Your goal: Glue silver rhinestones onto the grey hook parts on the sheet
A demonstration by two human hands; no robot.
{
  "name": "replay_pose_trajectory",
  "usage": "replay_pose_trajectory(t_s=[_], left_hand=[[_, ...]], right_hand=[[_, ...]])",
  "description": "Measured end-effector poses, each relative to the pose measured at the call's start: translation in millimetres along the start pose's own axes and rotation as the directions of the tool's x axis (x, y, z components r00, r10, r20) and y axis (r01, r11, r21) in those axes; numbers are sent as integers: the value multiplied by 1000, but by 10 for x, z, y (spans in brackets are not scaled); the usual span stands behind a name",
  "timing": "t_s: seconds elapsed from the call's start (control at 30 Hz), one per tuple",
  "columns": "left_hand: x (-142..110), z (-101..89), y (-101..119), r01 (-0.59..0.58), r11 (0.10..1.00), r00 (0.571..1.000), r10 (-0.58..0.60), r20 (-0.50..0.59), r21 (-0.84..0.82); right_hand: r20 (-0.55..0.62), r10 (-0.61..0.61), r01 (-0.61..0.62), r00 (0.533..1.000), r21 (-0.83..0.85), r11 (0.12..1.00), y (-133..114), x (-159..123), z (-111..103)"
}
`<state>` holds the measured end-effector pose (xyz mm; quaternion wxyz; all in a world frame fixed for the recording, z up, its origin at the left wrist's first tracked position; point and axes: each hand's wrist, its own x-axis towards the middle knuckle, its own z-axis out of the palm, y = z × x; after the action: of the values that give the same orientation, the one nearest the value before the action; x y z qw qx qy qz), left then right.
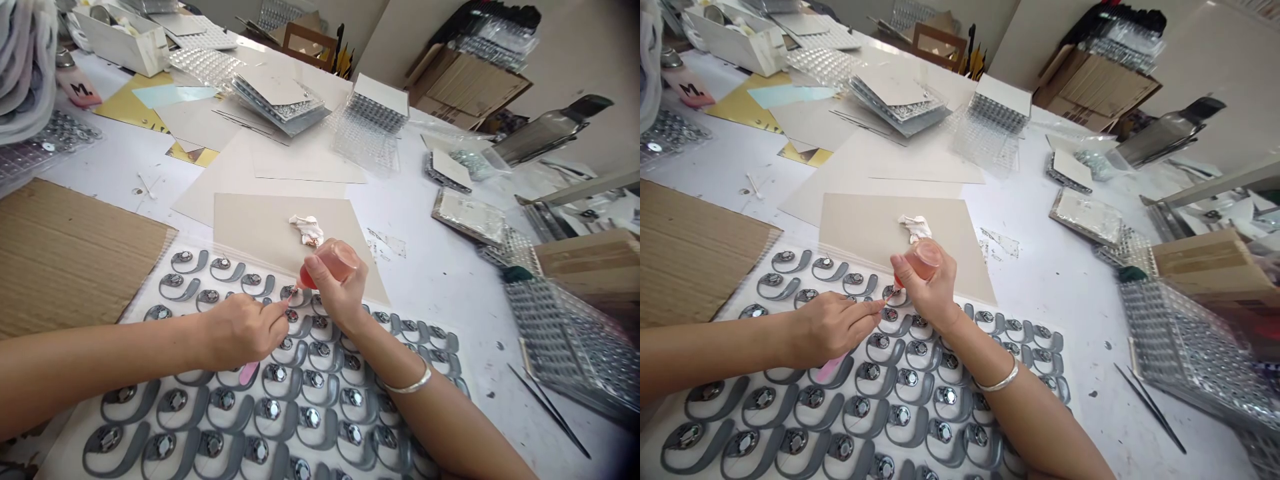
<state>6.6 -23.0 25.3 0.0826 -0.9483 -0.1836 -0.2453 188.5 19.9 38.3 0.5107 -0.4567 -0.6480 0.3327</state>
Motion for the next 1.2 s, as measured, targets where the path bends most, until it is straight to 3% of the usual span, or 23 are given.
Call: replay_pose_trajectory(t_s=[0.33,1.2], left_hand=[[2,-13,-9,-6,1000,1000,6,-25,-11],[2,-13,-14,-2,1000,1000,2,-28,-17]], right_hand=[[-39,27,-24,999,79,997,29,-17,14],[-69,-17,19,997,21,1000,55,-18,5]])
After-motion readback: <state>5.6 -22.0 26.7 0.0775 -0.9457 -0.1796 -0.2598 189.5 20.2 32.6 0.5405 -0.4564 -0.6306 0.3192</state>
